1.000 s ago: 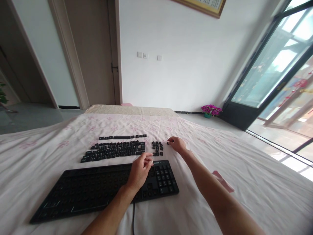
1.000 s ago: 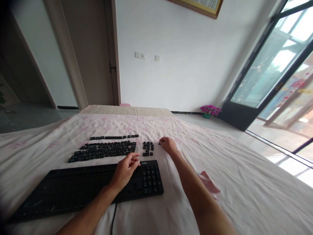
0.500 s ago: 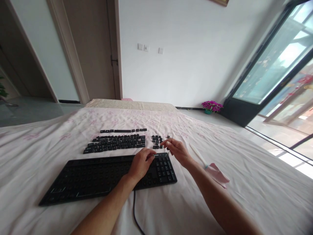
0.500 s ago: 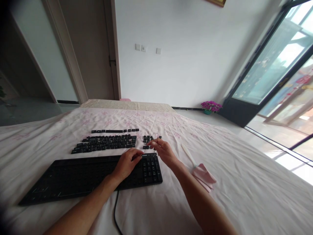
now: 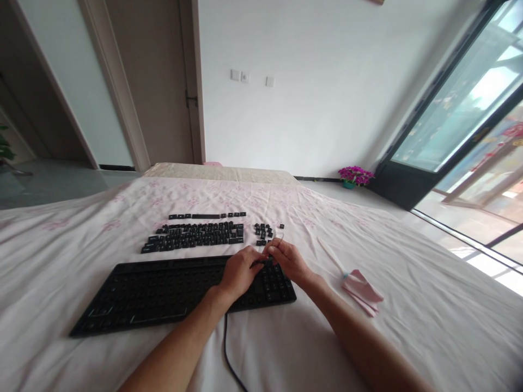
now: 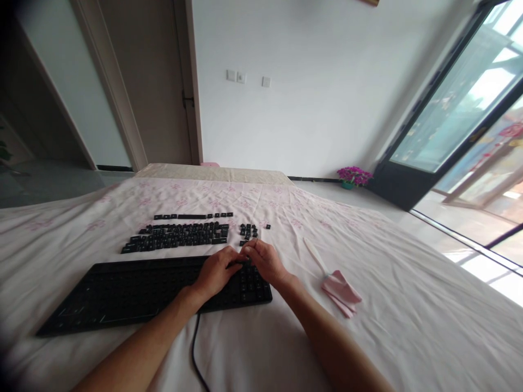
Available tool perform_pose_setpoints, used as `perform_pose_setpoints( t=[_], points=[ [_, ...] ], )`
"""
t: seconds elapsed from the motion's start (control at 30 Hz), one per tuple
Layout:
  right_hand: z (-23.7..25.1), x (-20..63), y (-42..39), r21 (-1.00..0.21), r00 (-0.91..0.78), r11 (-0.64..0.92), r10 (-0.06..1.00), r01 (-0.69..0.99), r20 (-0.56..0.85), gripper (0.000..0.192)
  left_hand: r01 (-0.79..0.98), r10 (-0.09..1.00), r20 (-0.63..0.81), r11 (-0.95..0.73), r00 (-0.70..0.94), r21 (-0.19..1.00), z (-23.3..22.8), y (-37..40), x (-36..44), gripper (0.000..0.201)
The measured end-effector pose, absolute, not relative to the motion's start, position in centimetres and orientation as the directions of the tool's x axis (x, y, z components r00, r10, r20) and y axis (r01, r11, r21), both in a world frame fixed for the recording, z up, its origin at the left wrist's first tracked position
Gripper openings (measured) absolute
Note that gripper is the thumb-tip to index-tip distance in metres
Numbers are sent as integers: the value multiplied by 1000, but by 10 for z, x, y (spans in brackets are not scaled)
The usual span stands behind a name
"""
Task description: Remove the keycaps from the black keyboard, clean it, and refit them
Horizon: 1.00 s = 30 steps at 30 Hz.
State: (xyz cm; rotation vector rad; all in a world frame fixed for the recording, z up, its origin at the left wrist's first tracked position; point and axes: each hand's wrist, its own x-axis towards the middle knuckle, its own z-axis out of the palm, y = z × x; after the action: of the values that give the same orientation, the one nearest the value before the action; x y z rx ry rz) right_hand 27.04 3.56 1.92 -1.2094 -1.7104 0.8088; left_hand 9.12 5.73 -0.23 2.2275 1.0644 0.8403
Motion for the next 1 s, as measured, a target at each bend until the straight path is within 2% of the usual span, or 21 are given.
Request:
perform_pose_setpoints(
  t=[0.13,0.23,0.4,0.7,1.0],
  points=[
    [14,272,36,-754,-236,465,885,464,400,30,538,823,263,-537,504,650,1,59,97,14],
    [14,271,36,-673,-267,511,858,535,440,29,616,865,232,-484,445,621,3,57,104,12],
    [13,265,33,-580,-274,604,783,546,558,26,644,878,283,-476,386,598,2,52,111,12],
    [3,263,26,-558,-175,637,727,531,664,24,640,875,276,-479,397,601,2,50,112,8],
    [9,261,19,-466,-195,687,655,558,730,23,633,874,266,-479,407,608,6,48,109,12]
  ],
)
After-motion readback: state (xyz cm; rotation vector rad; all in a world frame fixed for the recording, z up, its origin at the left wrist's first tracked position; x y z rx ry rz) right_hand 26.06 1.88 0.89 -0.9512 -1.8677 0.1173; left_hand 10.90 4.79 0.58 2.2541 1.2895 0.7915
